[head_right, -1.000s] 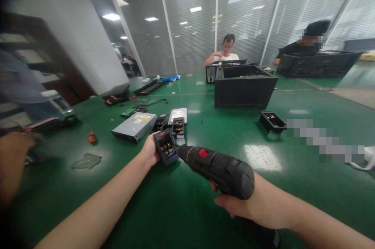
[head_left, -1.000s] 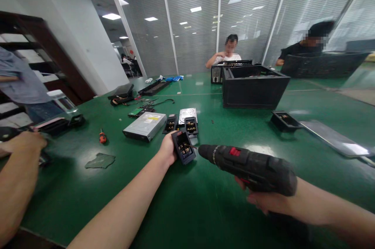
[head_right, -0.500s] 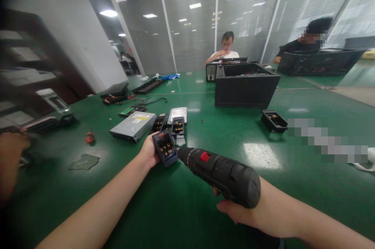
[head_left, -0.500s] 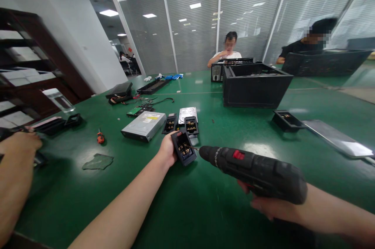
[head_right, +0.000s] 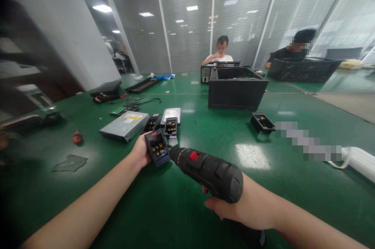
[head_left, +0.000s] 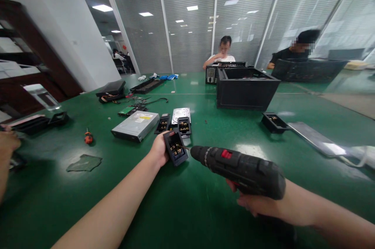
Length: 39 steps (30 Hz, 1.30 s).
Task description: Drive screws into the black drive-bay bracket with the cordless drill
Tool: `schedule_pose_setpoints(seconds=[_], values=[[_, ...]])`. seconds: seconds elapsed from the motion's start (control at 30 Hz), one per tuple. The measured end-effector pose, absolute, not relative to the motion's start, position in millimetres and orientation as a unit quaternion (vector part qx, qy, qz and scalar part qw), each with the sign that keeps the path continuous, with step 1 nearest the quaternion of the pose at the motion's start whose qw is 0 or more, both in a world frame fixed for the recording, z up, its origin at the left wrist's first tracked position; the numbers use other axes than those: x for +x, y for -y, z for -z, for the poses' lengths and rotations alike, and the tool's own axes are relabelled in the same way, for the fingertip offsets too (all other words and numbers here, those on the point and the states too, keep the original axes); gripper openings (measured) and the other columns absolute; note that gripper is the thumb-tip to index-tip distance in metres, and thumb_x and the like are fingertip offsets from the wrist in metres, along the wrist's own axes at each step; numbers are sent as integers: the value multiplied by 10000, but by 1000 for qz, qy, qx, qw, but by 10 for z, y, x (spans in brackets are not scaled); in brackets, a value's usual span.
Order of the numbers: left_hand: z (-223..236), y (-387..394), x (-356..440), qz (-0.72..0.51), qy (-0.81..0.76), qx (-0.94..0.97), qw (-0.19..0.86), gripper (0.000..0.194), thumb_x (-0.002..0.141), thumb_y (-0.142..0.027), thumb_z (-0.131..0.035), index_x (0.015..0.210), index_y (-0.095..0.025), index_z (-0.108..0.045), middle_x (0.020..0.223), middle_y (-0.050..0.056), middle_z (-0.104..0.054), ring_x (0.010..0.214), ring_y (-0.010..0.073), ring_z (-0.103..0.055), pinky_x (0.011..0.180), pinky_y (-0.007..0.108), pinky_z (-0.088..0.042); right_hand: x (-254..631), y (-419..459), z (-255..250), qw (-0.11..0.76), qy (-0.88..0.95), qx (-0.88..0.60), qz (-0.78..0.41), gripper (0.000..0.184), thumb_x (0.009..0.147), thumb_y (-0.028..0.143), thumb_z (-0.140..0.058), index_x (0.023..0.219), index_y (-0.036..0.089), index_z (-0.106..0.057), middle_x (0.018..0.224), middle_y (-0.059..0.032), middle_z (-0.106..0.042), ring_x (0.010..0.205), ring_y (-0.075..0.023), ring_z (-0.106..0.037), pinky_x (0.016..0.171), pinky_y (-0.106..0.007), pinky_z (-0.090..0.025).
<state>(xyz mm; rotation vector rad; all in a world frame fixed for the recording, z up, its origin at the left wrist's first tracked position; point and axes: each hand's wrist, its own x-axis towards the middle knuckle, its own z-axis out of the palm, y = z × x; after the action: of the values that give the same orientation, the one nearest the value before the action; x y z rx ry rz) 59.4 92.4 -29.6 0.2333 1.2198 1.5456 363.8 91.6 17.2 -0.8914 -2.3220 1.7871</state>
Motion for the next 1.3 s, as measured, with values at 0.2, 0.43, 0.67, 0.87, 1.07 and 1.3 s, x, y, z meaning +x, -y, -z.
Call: schedule_pose_setpoints(seconds=[0.2, 0.43, 0.67, 0.87, 1.07, 1.3], values=[[282, -920, 587, -652, -515, 101, 548, 163, 682, -275, -562, 757, -146, -630, 639, 98, -665, 563, 272, -646, 549, 437, -527, 3637, -944, -128, 38, 741, -292, -604, 240, 770, 163, -606, 996, 187, -528, 693, 41, -548, 569, -119, -546, 535, -273, -474], [285, -923, 573, -651, -510, 103, 553, 200, 678, -290, -579, 797, -143, -644, 679, 108, -682, 597, 279, -659, 552, 420, -528, 3654, -971, -86, 36, 732, -292, -614, 203, 789, 182, -596, 978, 194, -523, 745, 25, -557, 585, -121, -556, 551, -284, -490], [261, -912, 617, -652, -504, 122, 553, 148, 679, -251, -590, 776, -147, -632, 657, 92, -673, 566, 259, -651, 548, 410, -528, 3664, -955, -128, 47, 728, -280, -624, 193, 781, 157, -591, 957, 190, -520, 714, 39, -549, 575, -116, -554, 548, -276, -477], [306, -929, 621, -662, -500, 140, 540, 133, 689, -252, -619, 788, -162, -618, 655, 61, -666, 565, 243, -645, 575, 409, -530, 3627, -1006, -164, 65, 702, -268, -657, 189, 741, 118, -595, 910, 167, -527, 679, 50, -539, 564, -106, -537, 558, -265, -457], [333, -947, 583, -652, -496, 138, 557, 100, 692, -247, -603, 742, -161, -609, 616, 64, -657, 529, 234, -631, 552, 395, -522, 3637, -974, -169, 64, 705, -285, -647, 184, 750, 126, -600, 911, 176, -526, 678, 59, -530, 560, -105, -548, 552, -256, -471], [313, -917, 543, -624, -509, 117, 582, 145, 694, -254, -570, 755, -139, -634, 654, 100, -671, 544, 247, -633, 571, 423, -522, 3659, -894, -176, 31, 754, -312, -576, 204, 776, 172, -604, 970, 194, -545, 731, 25, -580, 584, -128, -574, 562, -275, -500]])
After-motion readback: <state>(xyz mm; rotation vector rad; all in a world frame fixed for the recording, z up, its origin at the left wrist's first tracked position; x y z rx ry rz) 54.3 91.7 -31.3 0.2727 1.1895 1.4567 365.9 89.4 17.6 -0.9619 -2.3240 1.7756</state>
